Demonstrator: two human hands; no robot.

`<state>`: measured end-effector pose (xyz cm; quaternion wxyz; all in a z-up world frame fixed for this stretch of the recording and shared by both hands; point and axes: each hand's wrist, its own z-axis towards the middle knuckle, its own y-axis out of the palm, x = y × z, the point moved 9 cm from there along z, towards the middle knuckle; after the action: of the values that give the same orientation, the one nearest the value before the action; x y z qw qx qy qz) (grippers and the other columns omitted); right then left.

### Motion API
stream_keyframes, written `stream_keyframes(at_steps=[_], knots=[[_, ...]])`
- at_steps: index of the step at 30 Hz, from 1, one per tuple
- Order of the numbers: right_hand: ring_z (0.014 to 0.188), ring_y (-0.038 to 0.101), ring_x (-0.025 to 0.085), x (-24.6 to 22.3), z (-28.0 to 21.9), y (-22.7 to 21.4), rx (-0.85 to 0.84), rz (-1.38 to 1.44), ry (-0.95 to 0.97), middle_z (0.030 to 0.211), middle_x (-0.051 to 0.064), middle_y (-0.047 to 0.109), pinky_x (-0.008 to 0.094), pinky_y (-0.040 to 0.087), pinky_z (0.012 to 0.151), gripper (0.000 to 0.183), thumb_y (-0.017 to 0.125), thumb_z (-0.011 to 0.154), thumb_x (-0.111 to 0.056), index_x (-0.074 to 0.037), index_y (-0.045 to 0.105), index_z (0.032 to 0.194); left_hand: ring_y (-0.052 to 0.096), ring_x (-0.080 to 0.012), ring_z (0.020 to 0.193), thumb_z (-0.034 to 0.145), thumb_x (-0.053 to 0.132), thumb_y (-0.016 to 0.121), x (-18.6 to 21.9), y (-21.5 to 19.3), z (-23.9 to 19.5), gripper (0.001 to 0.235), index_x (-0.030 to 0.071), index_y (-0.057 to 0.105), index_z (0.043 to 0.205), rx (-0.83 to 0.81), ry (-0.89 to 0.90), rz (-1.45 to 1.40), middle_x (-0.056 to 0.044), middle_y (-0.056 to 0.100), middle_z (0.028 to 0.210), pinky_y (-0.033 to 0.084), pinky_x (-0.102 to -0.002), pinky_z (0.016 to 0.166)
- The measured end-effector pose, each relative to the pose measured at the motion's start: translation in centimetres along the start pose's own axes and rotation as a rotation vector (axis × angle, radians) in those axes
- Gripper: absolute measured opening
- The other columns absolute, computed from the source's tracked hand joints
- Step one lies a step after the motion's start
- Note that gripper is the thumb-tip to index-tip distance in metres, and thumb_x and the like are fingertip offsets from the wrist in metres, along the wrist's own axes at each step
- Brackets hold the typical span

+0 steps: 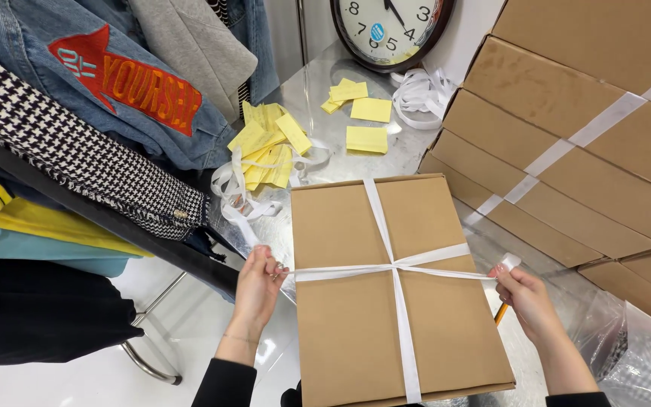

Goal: The person writes on a yellow sticky note attached to a cardboard box, then stacks it with other boxes. They open a new box, place a plastic-wrapped item inside, and close it. The person then wraps a white ribbon around the box, ties it into a bow, and attaches another yellow sticky note.

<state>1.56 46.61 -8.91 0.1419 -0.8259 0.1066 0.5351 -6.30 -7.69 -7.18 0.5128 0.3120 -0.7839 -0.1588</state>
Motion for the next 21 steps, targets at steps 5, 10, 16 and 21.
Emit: stream_keyframes(at_steps=[5,10,16,21], knots=[[0.064,0.027,0.012,2.2,1.6,-0.4,0.134,0.109,0.012,0.072,-0.005,0.032,0.026,0.024,0.061,0.026,0.065,0.108,-0.026,-0.004,0.073,0.098,0.044,-0.0140,0.068,0.115,0.036,0.047,0.0,-2.2,1.0,0.031,0.014,0.050,0.094,0.083,0.111,-0.086,0.003,0.035,0.069,0.050,-0.029,0.079],[0.074,0.047,0.020,2.7,1.2,-0.8,-0.050,0.117,0.120,0.079,0.007,0.050,0.034,0.033,0.066,0.027,0.067,0.105,-0.028,-0.003,0.065,0.096,0.036,-0.0136,0.062,0.109,0.040,0.048,2.4,-0.4,-0.5,0.029,0.015,0.052,0.095,-0.190,-0.051,0.108,0.003,0.032,0.066,0.043,-0.032,0.073],[0.123,0.063,0.039,-2.0,-2.6,5.4,-0.022,0.279,0.151,0.138,0.026,0.066,0.052,0.049,0.102,0.053,0.041,0.110,-0.034,0.004,0.058,0.142,0.069,-0.0229,0.096,0.098,0.034,0.058,-3.1,-5.6,-2.0,0.038,0.003,0.072,0.116,0.016,-0.054,0.373,-0.012,0.071,0.104,0.058,-0.040,0.090],[0.114,0.066,0.034,0.5,-3.4,7.0,-0.011,0.258,0.185,0.132,0.019,0.071,0.041,0.046,0.091,0.067,0.031,0.114,-0.052,0.000,0.066,0.136,0.061,-0.0183,0.135,0.103,0.027,0.053,-9.3,-6.5,-4.8,0.047,0.004,0.065,0.142,0.198,0.042,0.436,-0.009,0.069,0.146,0.046,-0.033,0.115]])
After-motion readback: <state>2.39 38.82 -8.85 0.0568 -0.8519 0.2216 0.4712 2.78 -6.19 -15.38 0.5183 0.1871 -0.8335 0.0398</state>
